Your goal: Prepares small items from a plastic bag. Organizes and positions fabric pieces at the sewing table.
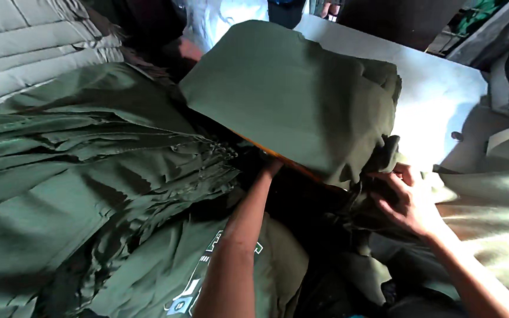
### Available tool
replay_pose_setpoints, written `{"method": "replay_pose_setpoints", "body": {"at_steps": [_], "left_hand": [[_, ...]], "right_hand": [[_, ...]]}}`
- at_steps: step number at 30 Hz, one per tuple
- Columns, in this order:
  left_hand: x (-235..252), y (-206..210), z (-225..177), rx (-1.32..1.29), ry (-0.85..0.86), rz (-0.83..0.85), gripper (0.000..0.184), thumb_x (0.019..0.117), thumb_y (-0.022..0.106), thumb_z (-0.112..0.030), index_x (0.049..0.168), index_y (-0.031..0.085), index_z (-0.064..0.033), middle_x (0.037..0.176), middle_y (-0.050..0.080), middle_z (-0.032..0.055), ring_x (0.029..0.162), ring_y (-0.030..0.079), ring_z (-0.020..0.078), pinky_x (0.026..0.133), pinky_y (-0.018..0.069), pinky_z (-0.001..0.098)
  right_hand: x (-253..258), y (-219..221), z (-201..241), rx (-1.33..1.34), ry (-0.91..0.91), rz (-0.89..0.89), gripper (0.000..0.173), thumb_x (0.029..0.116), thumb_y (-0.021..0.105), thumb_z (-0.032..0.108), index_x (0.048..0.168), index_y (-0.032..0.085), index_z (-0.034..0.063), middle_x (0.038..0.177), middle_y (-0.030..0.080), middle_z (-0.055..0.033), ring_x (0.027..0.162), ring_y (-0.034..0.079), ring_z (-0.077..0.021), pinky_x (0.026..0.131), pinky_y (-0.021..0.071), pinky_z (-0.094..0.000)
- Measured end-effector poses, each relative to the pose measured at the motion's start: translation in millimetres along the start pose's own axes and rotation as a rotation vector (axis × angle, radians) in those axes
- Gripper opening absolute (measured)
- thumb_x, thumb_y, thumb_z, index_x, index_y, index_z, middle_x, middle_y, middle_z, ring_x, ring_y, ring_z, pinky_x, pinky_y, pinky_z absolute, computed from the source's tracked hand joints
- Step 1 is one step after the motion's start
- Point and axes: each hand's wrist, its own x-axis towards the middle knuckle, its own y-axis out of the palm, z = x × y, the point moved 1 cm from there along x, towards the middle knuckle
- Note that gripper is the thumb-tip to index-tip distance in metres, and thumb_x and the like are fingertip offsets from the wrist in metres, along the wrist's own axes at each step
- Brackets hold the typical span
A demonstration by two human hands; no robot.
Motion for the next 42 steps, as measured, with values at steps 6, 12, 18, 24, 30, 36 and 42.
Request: {"method": "replay_pose_setpoints", "body": {"at_steps": [6,12,18,24,30,36,42], "left_hand": [[-1,41,91,0.004,-0.11,-0.052,0.06,0.102,0.063,-0.022,0.151,0.04,0.0033,0.148,0.051,0.0239,0.139,0.049,0.0313,0.117,0.0392,0.0437],[2,30,123,0.199,-0.158,-0.102,0.062,0.1003,0.063,-0.016,0.154,0.038,0.0025,0.159,0.038,0.0231,0.15,0.035,0.0317,0.124,0.0276,0.0426],[17,16,129,0.428,-0.152,-0.022,0.058,0.1036,0.057,-0.023,0.156,0.039,-0.0045,0.16,0.04,0.0199,0.15,0.037,0.0308,0.124,0.0296,0.0448],[-7,19,107,0.452,-0.349,0.051,0.048,0.0982,0.066,-0.024,0.139,0.058,-0.0007,0.143,0.055,0.0251,0.137,0.049,0.0398,0.115,0.0387,0.0543],[-48,12,81,0.196,-0.362,-0.297,0.056,0.0951,0.07,-0.024,0.139,0.053,0.0071,0.138,0.055,0.0324,0.131,0.053,0.0464,0.109,0.0435,0.0613],[-137,46,61,-0.086,0.395,-0.237,0.035,0.1023,0.052,-0.011,0.129,0.06,0.0104,0.126,0.064,0.0257,0.11,0.067,0.0233,0.093,0.0573,0.0406],[-150,88,25,-0.374,0.233,-0.139,0.053,0.0993,0.06,-0.021,0.143,0.047,0.0055,0.135,0.057,0.0201,0.118,0.06,0.0203,0.098,0.0531,0.0396]], "right_hand": [[0,0,1,-0.007,0.002,0.0,0.046,0.0906,0.056,0.053,0.122,0.072,0.0246,0.126,0.063,-0.0167,0.116,0.06,-0.0335,0.096,0.046,-0.0564],[0,0,1,-0.013,0.001,0.002,0.045,0.0909,0.056,0.052,0.122,0.073,0.0236,0.125,0.063,-0.0169,0.114,0.061,-0.0344,0.095,0.0467,-0.0575],[1,0,3,-0.015,0.003,0.007,0.044,0.0916,0.056,0.052,0.123,0.072,0.0255,0.127,0.063,-0.0157,0.116,0.06,-0.0326,0.095,0.0466,-0.0569],[0,0,1,-0.014,0.005,0.014,0.044,0.091,0.058,0.05,0.126,0.071,0.0268,0.133,0.061,-0.0137,0.122,0.058,-0.0318,0.099,0.0467,-0.0555],[-7,3,7,0.087,-0.041,-0.132,0.037,0.0938,0.064,0.041,0.124,0.073,0.0223,0.133,0.062,-0.0152,0.122,0.059,-0.0309,0.101,0.048,-0.0542],[-96,-20,56,0.41,-0.131,-0.501,0.017,0.0937,0.069,0.017,0.11,0.073,0.0153,0.123,0.063,-0.0105,0.12,0.059,-0.0214,0.103,0.0519,-0.0376],[-202,-103,14,0.285,0.322,-0.856,0.02,0.0971,0.062,0.019,0.11,0.072,0.0083,0.114,0.071,-0.0048,0.106,0.067,-0.0135,0.091,0.0586,-0.0326]]}}
